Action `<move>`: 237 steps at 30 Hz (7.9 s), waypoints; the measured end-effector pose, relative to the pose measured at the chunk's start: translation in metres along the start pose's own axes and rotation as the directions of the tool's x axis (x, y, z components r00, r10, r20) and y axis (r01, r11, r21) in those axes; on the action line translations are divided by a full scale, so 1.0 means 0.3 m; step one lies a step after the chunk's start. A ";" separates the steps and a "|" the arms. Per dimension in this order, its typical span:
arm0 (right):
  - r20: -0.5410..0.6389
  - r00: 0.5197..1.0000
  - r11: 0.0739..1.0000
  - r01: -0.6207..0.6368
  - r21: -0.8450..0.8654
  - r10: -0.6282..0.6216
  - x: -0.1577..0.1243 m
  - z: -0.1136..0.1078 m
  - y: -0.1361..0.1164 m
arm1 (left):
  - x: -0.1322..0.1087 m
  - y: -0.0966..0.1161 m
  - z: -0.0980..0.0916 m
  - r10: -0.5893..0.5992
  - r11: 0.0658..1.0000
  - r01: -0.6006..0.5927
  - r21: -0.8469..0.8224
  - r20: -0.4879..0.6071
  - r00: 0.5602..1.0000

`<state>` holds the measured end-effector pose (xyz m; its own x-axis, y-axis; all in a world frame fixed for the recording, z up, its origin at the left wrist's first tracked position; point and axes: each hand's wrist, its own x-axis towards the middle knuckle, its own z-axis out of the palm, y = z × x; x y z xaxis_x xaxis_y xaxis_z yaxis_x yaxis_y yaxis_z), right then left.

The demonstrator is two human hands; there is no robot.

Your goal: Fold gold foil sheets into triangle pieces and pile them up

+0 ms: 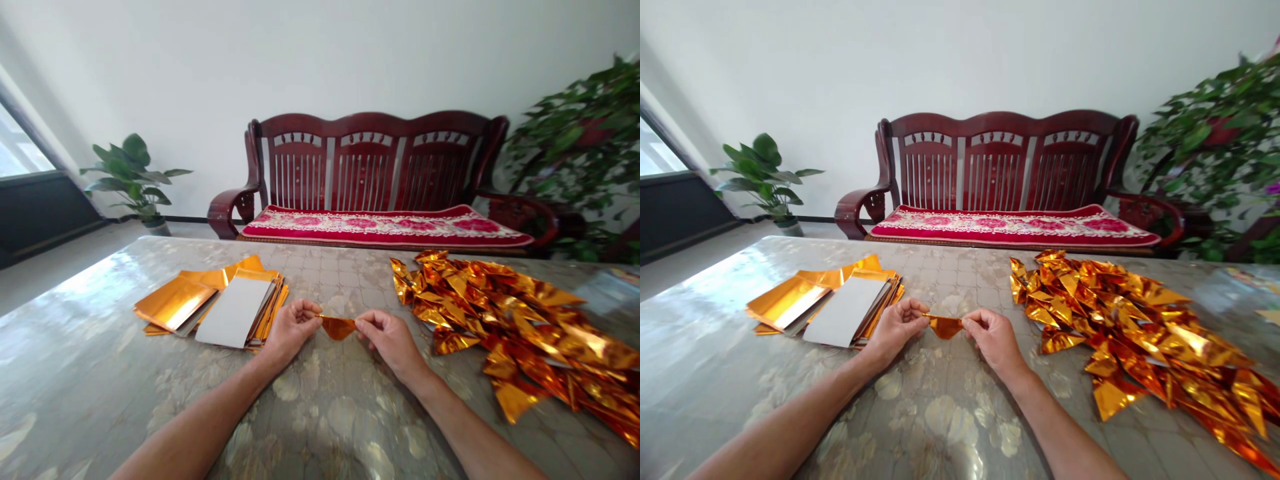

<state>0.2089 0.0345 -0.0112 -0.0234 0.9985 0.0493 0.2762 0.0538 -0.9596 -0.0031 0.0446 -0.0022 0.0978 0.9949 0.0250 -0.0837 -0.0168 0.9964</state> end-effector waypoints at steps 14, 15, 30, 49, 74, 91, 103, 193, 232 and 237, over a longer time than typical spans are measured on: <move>-0.075 0.993 0.996 0.090 -0.026 -0.092 -0.008 0.025 0.010 | 0.003 -0.059 -0.002 0.128 0.990 -0.130 0.050 0.040 0.991; -0.076 0.993 0.995 0.094 -0.021 -0.095 -0.007 0.026 0.011 | 0.005 -0.061 -0.001 0.113 0.992 -0.116 0.056 0.044 0.993; -0.083 0.984 0.987 0.151 -0.056 -0.155 -0.016 0.030 -0.012 | 0.007 -0.063 -0.007 0.117 0.986 -0.127 0.108 0.091 0.989; -0.123 0.979 0.984 0.170 0.061 -0.161 -0.005 0.041 0.004 | 0.016 -0.059 -0.003 0.053 0.999 -0.054 0.004 0.108 0.993; 0.070 0.915 0.894 0.404 -0.196 -0.398 -0.033 0.020 -0.010 | -0.005 -0.047 -0.027 0.409 0.741 -0.487 0.462 0.266 0.873; 0.132 0.799 0.754 0.598 -0.271 -0.587 -0.031 0.019 0.015 | -0.017 -0.047 -0.038 0.457 0.619 -0.585 0.525 0.365 0.811; 0.125 0.762 0.714 0.641 -0.281 -0.635 -0.040 0.021 0.008 | -0.023 -0.040 -0.030 0.467 0.605 -0.629 0.488 0.422 0.777; 0.218 0.720 0.562 0.664 -0.493 -0.659 -0.055 0.023 0.003 | -0.066 -0.023 -0.001 0.275 0.381 -0.386 0.840 0.296 0.915; 0.220 0.735 0.529 0.632 -0.566 -0.642 -0.045 -0.011 -0.015 | -0.041 0.022 0.007 0.108 0.326 -0.381 0.865 0.366 0.924; 0.338 0.654 0.362 0.695 -0.621 -0.677 -0.045 -0.019 -0.013 | -0.037 0.011 0.001 0.111 0.377 -0.377 0.846 0.363 0.925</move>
<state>0.2137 0.0210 -0.0066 -0.5265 0.6138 0.5883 0.6808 0.7189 -0.1407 -0.0041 0.0333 0.0007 0.4411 0.8825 0.1634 0.7706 -0.4657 0.4351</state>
